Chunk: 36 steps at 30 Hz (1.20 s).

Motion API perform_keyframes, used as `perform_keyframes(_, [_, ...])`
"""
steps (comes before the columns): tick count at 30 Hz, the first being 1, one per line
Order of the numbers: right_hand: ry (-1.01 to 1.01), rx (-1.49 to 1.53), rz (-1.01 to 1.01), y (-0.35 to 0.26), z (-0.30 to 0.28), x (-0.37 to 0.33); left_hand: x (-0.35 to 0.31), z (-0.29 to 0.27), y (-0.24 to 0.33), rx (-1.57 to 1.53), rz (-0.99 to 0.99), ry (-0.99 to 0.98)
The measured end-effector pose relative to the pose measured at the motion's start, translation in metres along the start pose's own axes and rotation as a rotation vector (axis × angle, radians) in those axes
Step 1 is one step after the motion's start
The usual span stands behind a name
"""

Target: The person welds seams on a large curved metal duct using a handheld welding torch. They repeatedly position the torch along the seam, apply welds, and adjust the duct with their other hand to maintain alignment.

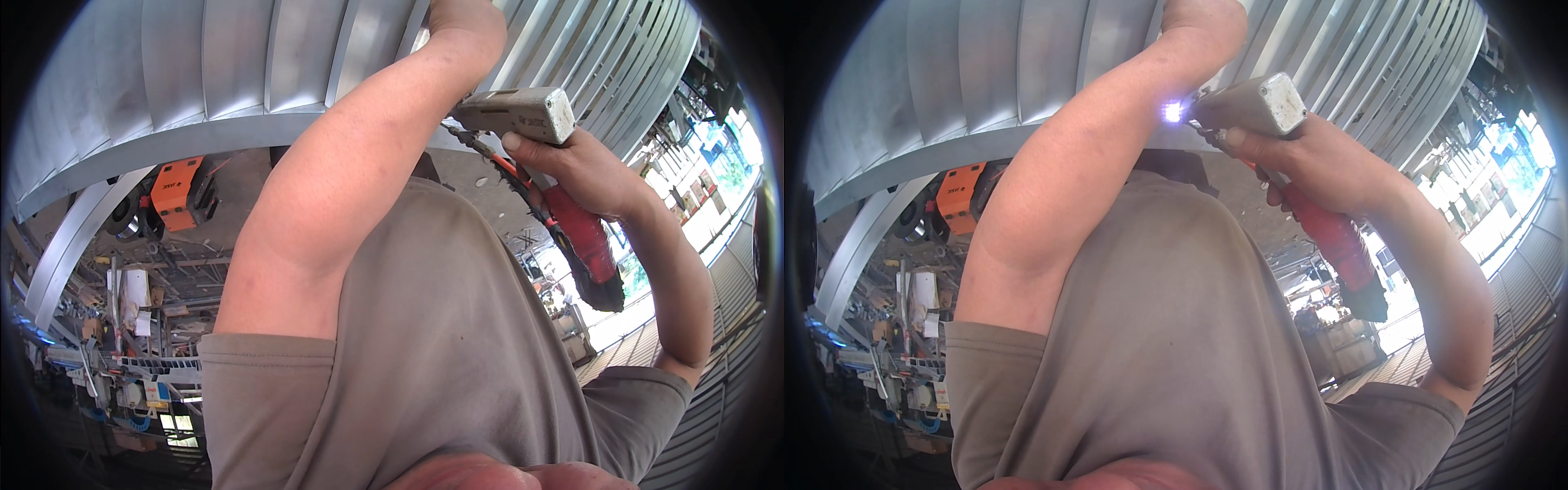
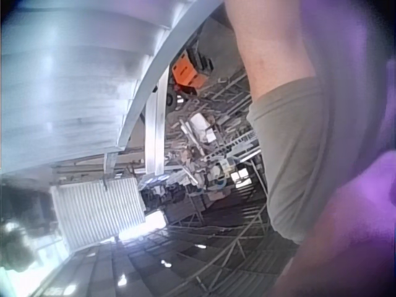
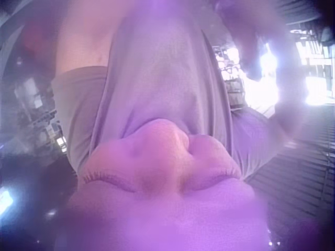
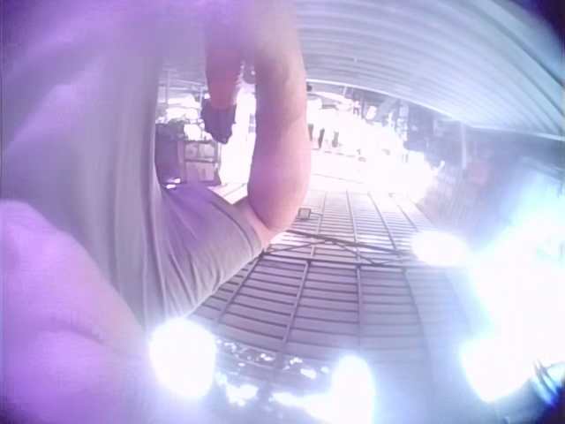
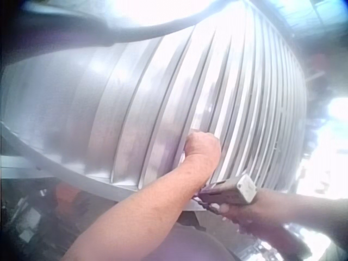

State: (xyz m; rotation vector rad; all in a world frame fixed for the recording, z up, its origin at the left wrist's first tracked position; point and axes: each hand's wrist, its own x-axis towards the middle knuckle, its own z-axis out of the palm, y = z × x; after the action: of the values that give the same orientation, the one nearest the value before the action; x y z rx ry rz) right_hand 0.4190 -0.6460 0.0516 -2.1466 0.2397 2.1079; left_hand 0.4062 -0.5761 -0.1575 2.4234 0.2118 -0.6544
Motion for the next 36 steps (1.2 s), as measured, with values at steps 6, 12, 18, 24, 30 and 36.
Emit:
perform_keyframes(6, [-0.01, -0.032, -0.022, -0.002, 0.001, -0.001, 0.0, 0.002, -0.001, 0.027, 0.031, 0.012])
perform_keyframes(12, [-0.006, -0.042, -0.025, -0.006, 0.002, -0.002, 0.001, 0.002, -0.002, -0.012, 0.016, 0.007])
perform_keyframes(18, [-0.01, -0.029, -0.005, -0.009, 0.001, -0.003, -0.002, 0.0, -0.003, 0.006, 0.039, -0.01])
perform_keyframes(24, [-0.015, -0.021, 0.025, -0.008, 0.0, -0.005, -0.003, -0.001, -0.002, 0.013, 0.038, -0.002])
perform_keyframes(30, [0.002, -0.049, 0.05, -0.008, 0.001, -0.008, -0.003, -0.001, -0.002, 0.002, 0.023, 0.002])
perform_keyframes(36, [0.004, -0.052, 0.042, -0.006, 0.001, -0.011, -0.002, -0.003, -0.001, 0.006, 0.0, -0.024])
